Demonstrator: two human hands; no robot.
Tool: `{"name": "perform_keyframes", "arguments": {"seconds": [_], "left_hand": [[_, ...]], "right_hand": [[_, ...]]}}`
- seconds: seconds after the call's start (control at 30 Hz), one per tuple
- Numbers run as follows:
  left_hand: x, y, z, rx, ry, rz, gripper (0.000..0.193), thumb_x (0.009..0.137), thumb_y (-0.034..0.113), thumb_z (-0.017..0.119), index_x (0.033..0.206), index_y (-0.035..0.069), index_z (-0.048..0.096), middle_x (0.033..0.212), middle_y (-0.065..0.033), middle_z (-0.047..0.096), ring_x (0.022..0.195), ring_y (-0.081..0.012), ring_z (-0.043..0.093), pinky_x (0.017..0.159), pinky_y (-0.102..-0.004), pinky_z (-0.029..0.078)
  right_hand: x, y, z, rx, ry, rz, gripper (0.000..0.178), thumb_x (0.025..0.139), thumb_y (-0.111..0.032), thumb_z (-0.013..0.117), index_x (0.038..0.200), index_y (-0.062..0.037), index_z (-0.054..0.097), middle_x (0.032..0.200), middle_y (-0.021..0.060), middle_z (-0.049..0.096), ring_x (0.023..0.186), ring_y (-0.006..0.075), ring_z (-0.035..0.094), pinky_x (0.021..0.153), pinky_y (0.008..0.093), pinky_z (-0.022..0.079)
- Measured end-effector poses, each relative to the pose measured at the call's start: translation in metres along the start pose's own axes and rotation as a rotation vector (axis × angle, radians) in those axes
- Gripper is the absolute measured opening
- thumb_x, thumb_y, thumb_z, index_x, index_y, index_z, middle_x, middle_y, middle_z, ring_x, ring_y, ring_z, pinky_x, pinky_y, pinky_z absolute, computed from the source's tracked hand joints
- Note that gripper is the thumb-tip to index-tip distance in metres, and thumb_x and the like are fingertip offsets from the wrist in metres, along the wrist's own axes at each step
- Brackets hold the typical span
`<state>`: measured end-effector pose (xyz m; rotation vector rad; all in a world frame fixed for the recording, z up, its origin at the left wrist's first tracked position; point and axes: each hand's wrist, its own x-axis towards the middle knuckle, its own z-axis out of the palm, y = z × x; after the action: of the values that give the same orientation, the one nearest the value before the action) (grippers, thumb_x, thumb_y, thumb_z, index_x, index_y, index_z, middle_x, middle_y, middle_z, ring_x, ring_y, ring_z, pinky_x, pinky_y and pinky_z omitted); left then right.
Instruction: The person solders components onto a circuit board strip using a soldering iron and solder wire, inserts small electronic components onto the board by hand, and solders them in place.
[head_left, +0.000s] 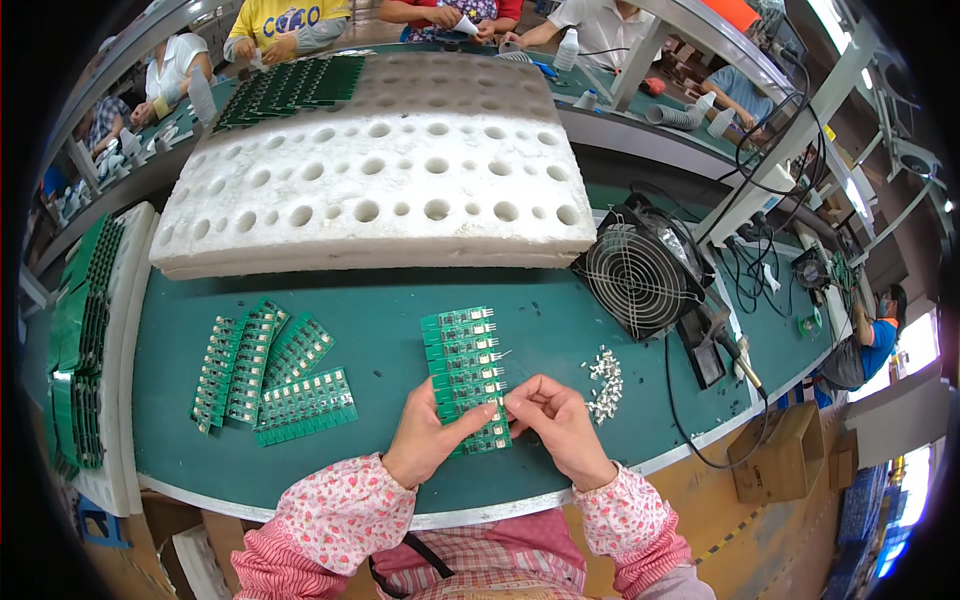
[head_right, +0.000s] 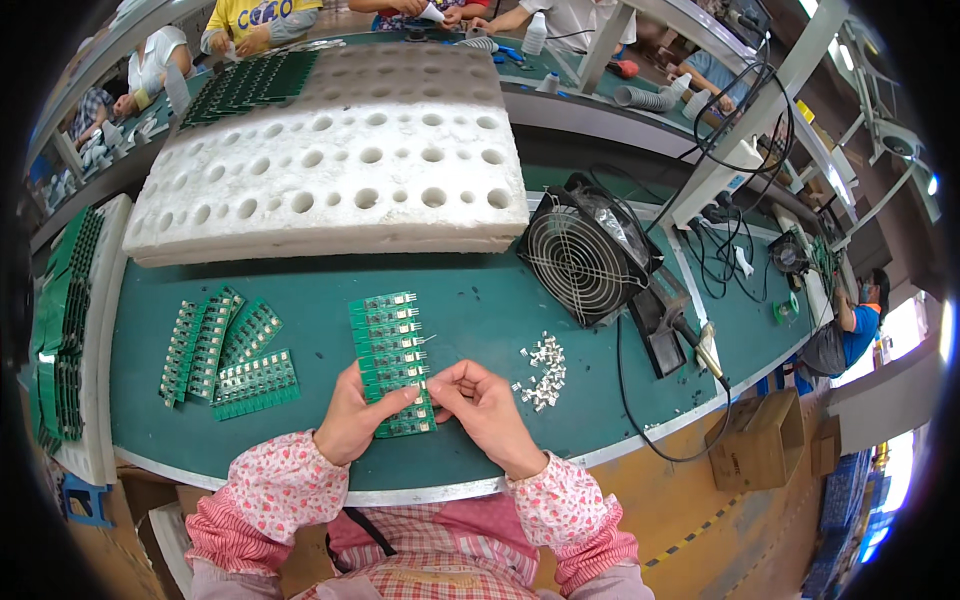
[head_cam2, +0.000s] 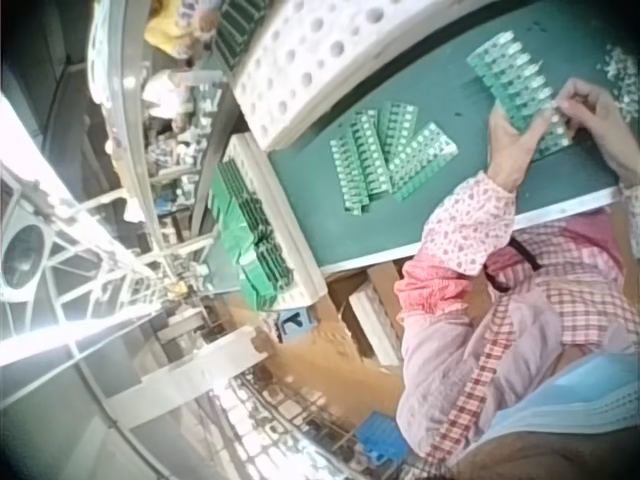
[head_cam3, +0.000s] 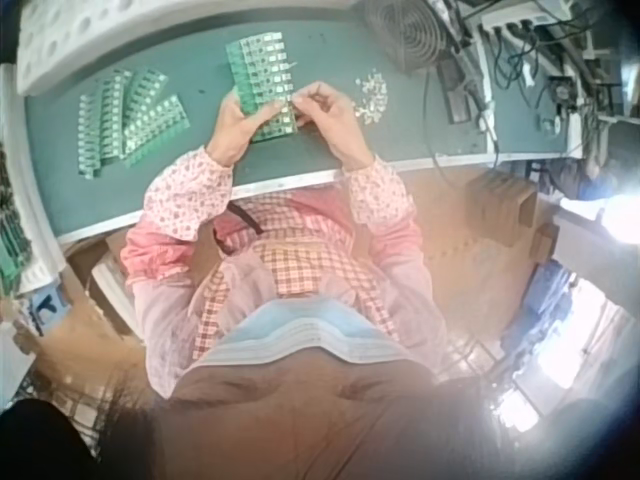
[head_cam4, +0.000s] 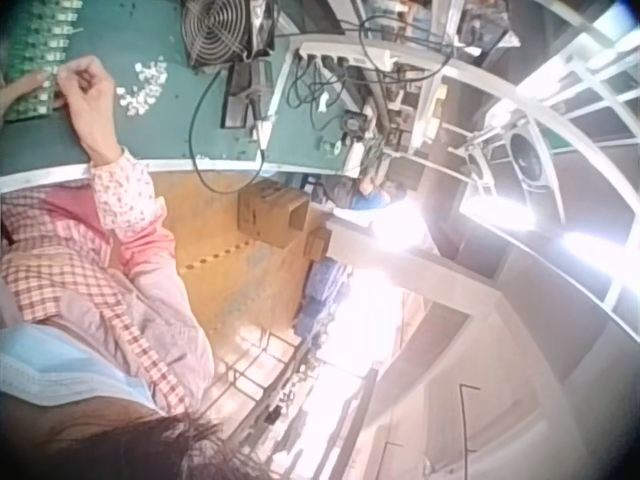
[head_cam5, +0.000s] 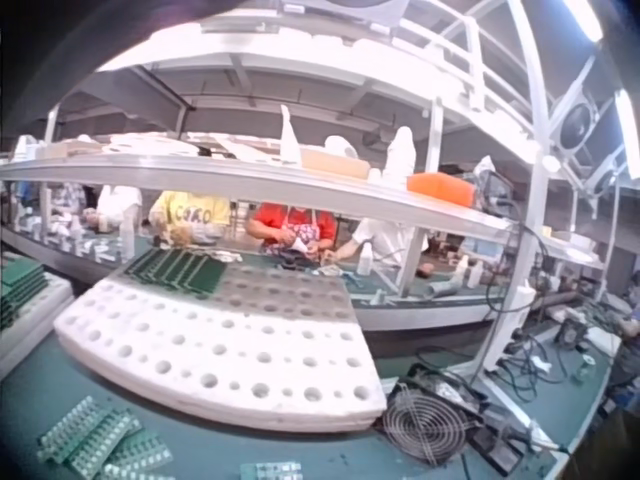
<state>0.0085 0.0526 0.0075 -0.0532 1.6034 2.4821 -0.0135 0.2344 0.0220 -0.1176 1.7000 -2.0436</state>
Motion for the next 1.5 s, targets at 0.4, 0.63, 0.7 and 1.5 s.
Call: {"name": "perform_keyframes", "arguments": {"seconds": [0.4, 0.63, 0.7, 1.5], "left_hand": [[0.001, 0.004, 0.006, 0.179, -0.030, 0.050, 0.032, 0.080, 0.002, 0.071, 0.110, 0.000, 0.057, 0.099, -0.0039, 0.065, 0.087, -0.0099, 0.062, 0.077, -0.0253, 0.051], [0.001, 0.007, 0.006, 0.064, 0.000, -0.005, 0.030, 0.082, 0.002, 0.070, 0.109, 0.000, 0.057, 0.097, -0.0046, 0.065, 0.084, -0.0108, 0.062, 0.073, -0.0273, 0.054], [0.003, 0.009, 0.005, 0.053, -0.009, -0.011, 0.028, 0.082, 0.002, 0.069, 0.108, 0.000, 0.057, 0.096, -0.0048, 0.065, 0.083, -0.0112, 0.062, 0.072, -0.0283, 0.054], [0.000, 0.003, 0.002, 0.056, 0.015, 0.051, 0.023, 0.084, 0.006, 0.069, 0.104, 0.001, 0.060, 0.096, -0.0034, 0.066, 0.083, -0.0094, 0.062, 0.072, -0.0250, 0.052]], "right_hand": [[-0.003, 0.017, 0.002, -0.087, 0.128, -0.237, 0.016, 0.090, -0.007, 0.063, 0.099, 0.0016, 0.054, 0.089, 0.0044, 0.062, 0.081, 0.0094, 0.060, 0.073, 0.0236, 0.050], [-0.011, -0.017, -0.040, -1.031, 0.470, -0.590, 0.017, 0.080, -0.008, 0.070, 0.095, -0.0031, 0.064, 0.089, 0.0085, 0.065, 0.079, 0.0212, 0.063, 0.071, 0.0307, 0.051], [-0.013, -0.024, -0.065, -1.360, 0.506, -0.638, 0.017, 0.076, -0.006, 0.070, 0.093, -0.0047, 0.066, 0.090, 0.0076, 0.064, 0.082, 0.0259, 0.060, 0.072, 0.0349, 0.049], [-0.008, -0.005, -0.001, -0.042, 0.122, 0.043, 0.013, 0.087, -0.012, 0.068, 0.091, -0.0001, 0.066, 0.084, 0.0032, 0.065, 0.074, 0.0083, 0.057, 0.070, 0.0219, 0.047]]}}
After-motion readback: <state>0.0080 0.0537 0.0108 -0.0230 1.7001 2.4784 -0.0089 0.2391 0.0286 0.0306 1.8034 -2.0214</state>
